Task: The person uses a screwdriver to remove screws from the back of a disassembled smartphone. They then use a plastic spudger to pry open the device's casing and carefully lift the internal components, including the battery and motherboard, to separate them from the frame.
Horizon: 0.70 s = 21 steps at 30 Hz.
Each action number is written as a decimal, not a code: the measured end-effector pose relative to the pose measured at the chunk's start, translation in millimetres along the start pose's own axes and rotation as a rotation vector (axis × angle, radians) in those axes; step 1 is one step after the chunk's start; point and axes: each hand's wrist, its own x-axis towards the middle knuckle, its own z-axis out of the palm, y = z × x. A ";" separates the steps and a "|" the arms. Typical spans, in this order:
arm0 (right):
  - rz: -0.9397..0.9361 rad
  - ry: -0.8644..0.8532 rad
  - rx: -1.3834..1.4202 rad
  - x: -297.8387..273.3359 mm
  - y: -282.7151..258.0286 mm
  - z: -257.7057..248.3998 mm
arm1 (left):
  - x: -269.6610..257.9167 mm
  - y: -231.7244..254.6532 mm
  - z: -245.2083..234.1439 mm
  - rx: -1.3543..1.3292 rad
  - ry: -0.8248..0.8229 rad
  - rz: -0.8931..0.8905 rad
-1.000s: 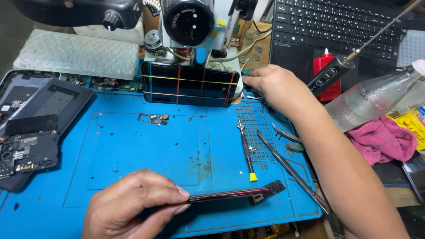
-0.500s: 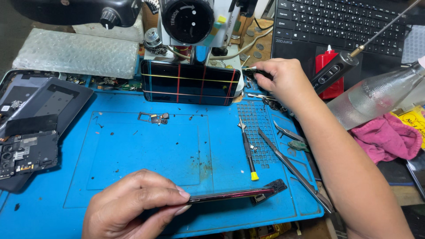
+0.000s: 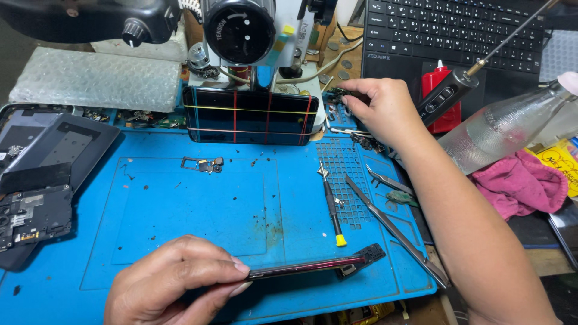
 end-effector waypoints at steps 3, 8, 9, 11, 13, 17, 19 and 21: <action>0.037 0.019 0.045 -0.6 -1.5 0.6 | -1.7 -1.4 1.3 0.003 0.016 -0.005; 0.011 0.042 0.022 -1.5 -0.5 1.2 | -1.9 -2.4 1.6 0.010 0.016 0.008; -0.014 0.059 0.017 -2.2 -0.1 2.0 | -1.9 -2.3 1.3 0.015 0.016 0.018; -0.067 0.093 0.005 -3.0 0.4 2.8 | -2.0 -1.8 1.3 0.011 0.014 0.003; -0.059 0.089 -0.007 -3.6 0.7 2.7 | -2.3 -1.4 1.3 0.006 0.011 -0.010; -0.079 0.101 -0.017 -3.4 0.1 2.4 | -2.4 -1.3 0.9 0.012 0.009 -0.017; -0.064 0.113 0.000 -4.3 0.1 1.7 | -2.2 -0.9 0.6 0.011 0.007 -0.010; -0.070 0.133 0.007 -4.2 0.2 0.8 | -0.7 -0.7 0.6 0.000 0.006 0.009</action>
